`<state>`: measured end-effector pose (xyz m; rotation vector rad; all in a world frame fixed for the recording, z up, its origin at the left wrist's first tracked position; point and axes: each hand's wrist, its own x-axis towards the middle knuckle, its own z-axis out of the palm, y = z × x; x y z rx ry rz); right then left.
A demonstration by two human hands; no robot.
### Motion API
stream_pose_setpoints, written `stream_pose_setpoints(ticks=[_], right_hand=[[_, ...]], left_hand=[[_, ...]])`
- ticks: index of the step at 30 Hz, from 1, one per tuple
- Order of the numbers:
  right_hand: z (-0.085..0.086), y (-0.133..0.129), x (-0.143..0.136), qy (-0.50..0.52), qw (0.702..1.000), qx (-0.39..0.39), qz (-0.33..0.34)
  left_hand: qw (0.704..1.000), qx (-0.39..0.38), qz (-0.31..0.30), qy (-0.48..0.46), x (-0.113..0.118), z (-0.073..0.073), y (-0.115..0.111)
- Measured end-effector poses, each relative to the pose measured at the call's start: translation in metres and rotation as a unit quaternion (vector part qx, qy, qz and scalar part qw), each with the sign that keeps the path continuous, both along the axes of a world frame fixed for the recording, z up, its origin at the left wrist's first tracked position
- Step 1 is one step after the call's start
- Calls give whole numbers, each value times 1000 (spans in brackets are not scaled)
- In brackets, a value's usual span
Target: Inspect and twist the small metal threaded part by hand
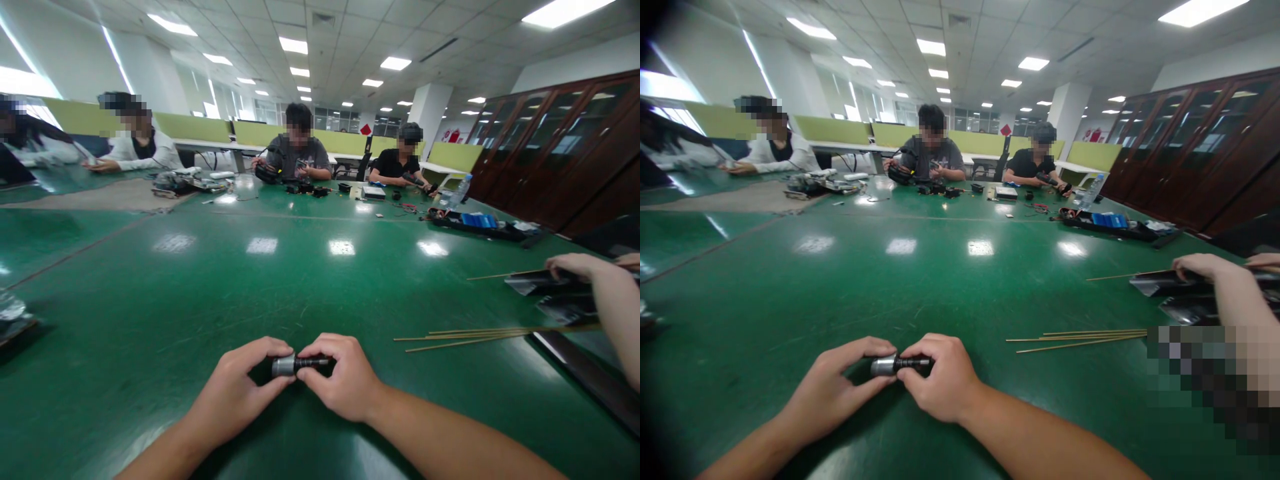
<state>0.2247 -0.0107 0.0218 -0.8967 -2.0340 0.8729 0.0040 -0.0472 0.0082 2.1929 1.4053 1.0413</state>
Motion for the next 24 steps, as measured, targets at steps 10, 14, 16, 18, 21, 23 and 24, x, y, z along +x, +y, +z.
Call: stream_pose_setpoints(ticks=[10,14,16,18,21,23,24], right_hand=[[-1,-1,1,-1,1000,5,6],[-1,-3,1,0,1000,7,2],[0,-3,1,-1,1000,11,1],[1,-4,1,-1,1000,12,2],[1,-5,1,-2,1000,12,4],[2,-5,1,-1,1000,12,4],[2,-5,1,-1,1000,12,3]], left_hand=[[1000,22,-8,5,-1,0,-2],[999,28,-14,11,-1,1,-5],[999,34,-16,10,-1,2,-6],[999,44,-15,10,0,3,-6],[998,55,-11,15,1,6,-7],[998,62,-11,20,1,7,-7],[997,67,-12,21,1,7,-8]])
